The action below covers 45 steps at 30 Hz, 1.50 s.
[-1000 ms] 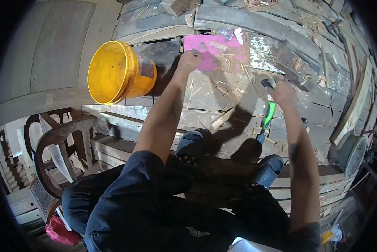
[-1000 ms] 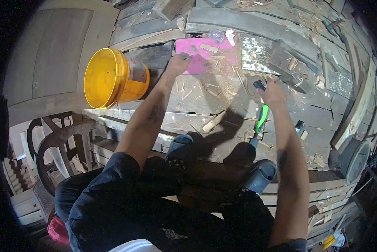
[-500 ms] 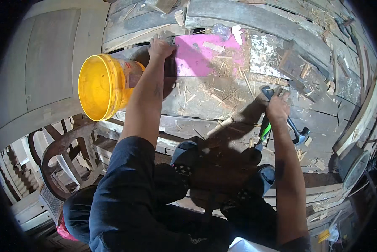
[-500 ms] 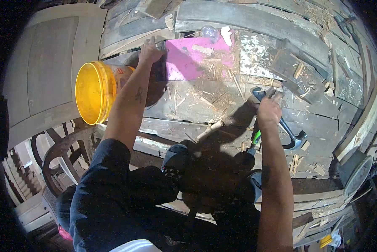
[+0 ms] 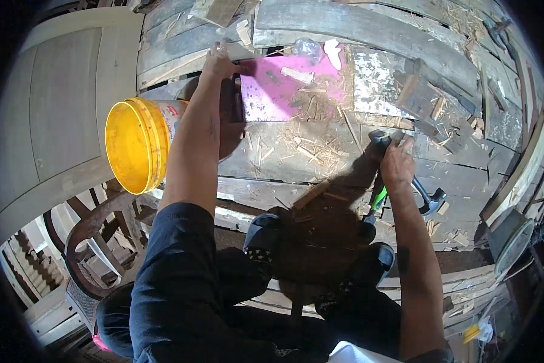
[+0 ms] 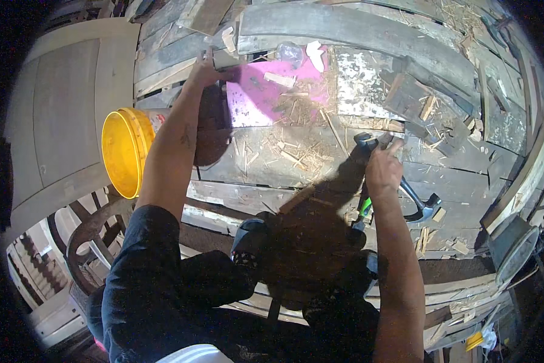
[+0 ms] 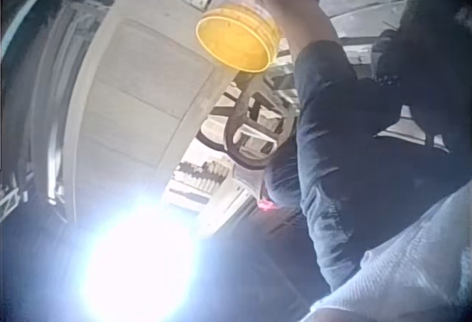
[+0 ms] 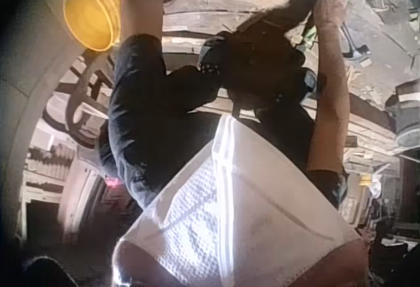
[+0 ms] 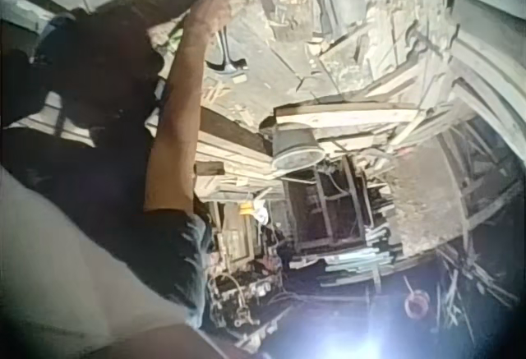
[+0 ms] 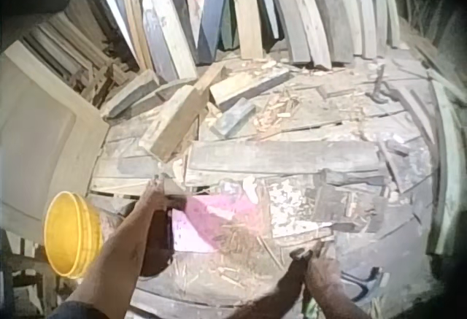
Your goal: Constructing or repairing a wooden object using a hammer, nails, and a knife.
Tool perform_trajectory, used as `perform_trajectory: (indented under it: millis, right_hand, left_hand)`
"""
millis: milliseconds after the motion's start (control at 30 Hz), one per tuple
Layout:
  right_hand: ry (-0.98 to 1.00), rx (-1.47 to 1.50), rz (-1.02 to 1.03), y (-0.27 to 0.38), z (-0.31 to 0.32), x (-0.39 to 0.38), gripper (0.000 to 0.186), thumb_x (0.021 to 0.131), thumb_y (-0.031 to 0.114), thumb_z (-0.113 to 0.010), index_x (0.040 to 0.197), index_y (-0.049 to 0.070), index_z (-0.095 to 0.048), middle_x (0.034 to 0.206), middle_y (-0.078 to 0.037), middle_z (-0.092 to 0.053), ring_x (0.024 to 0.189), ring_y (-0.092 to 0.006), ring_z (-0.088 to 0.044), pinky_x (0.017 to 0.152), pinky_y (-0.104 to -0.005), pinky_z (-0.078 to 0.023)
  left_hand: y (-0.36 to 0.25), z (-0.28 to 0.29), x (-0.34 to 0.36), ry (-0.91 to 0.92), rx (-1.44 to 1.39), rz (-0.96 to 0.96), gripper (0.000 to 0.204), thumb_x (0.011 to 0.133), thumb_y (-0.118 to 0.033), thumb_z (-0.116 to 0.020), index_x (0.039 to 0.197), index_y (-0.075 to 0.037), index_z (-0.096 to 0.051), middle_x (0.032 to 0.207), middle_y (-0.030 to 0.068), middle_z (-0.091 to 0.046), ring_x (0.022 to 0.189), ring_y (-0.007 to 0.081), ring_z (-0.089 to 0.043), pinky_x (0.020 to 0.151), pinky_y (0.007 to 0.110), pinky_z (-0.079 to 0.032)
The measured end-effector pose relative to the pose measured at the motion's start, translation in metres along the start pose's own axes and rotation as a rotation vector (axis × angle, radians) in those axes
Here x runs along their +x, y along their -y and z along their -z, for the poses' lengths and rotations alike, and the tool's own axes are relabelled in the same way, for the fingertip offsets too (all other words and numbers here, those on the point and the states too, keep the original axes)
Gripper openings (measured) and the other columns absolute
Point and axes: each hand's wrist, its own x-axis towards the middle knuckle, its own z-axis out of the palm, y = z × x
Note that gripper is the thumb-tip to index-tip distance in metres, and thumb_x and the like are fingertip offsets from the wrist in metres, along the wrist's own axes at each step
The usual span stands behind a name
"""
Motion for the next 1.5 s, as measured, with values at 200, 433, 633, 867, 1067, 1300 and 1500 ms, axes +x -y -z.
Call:
perform_trajectory:
  millis: [200,433,633,867,1067,1300,1500]
  right_hand:
    - [0.063,0.067,0.011,0.002,-0.01,0.002,0.019,0.091,0.012,-0.062,0.104,0.001,-0.071,0.138,-0.028,-0.046,0.084,-0.0353,-0.074,0.07,-0.0396,-0.062]
    - [0.055,0.081,0.03,-0.008,-0.011,0.008,0.018,0.092,0.017,-0.062,0.095,0.003,-0.073,0.131,-0.027,-0.051,0.08,-0.0335,-0.074,0.069,-0.0395,-0.061]
    - [0.137,0.079,0.043,0.011,-0.003,0.011,0.027,0.097,0.02,-0.056,0.116,0.008,-0.072,0.146,-0.032,-0.041,0.092,-0.0285,-0.074,0.081,-0.0355,-0.06]
    - [0.187,0.179,0.042,-0.005,-0.033,0.034,0.046,0.097,0.029,-0.059,0.138,0.008,-0.058,0.156,-0.033,-0.032,0.108,-0.0337,-0.07,0.094,-0.0403,-0.057]
    - [0.322,0.404,0.39,-0.037,0.069,0.043,0.061,0.092,0.046,-0.067,0.122,-0.006,-0.062,0.121,-0.025,-0.067,0.104,-0.0387,-0.068,0.091,-0.0445,-0.055]
    - [0.02,0.905,0.322,-0.142,0.297,-0.065,0.073,0.098,0.058,-0.055,0.141,0.0,-0.048,0.097,-0.015,-0.072,0.049,-0.0136,-0.054,0.047,-0.0302,-0.047]
    - [-0.301,1.281,0.082,-0.118,0.395,-0.219,0.064,0.101,0.06,-0.048,0.102,-0.001,-0.067,0.051,0.003,-0.041,0.036,-0.0086,-0.039,0.034,-0.0274,-0.033]
  left_hand:
    - [0.018,-0.01,-0.012,-0.274,-0.074,-0.246,0.026,0.086,-0.016,-0.067,0.11,-0.005,-0.071,0.112,0.0223,-0.066,0.108,0.0411,-0.063,0.09,0.047,-0.053]
    - [-0.041,0.016,-0.042,-0.33,0.019,-0.114,0.023,0.091,-0.023,-0.061,0.105,-0.011,-0.074,0.117,0.0131,-0.067,0.109,0.0345,-0.061,0.094,0.044,-0.051]
    - [-0.119,0.115,-0.075,-0.569,-0.545,-0.453,0.024,0.093,-0.02,-0.062,0.112,-0.009,-0.07,0.092,0.0218,-0.072,0.09,0.0433,-0.067,0.081,0.047,-0.053]
    - [-0.219,0.337,-0.266,-0.781,-1.723,-0.298,0.04,0.104,-0.024,-0.054,0.135,0.0,-0.046,0.124,0.0177,-0.064,0.114,0.0283,-0.063,0.1,0.045,-0.049]
    - [-0.212,0.365,-0.342,-0.974,-1.921,-0.396,0.031,0.105,-0.02,-0.052,0.128,0.001,-0.047,0.129,0.023,-0.057,0.126,0.034,-0.056,0.109,0.053,-0.047]
    - [-0.266,0.328,-0.368,-0.715,-2.459,0.022,0.037,0.101,-0.017,-0.046,0.124,0.01,-0.051,0.127,0.0245,-0.057,0.124,0.0335,-0.058,0.105,0.052,-0.052]
    - [-0.32,0.296,-0.388,-0.081,-2.766,-0.169,0.019,0.097,-0.007,-0.049,0.107,0.006,-0.058,0.12,0.018,-0.061,0.12,0.0315,-0.06,0.108,0.042,-0.053]
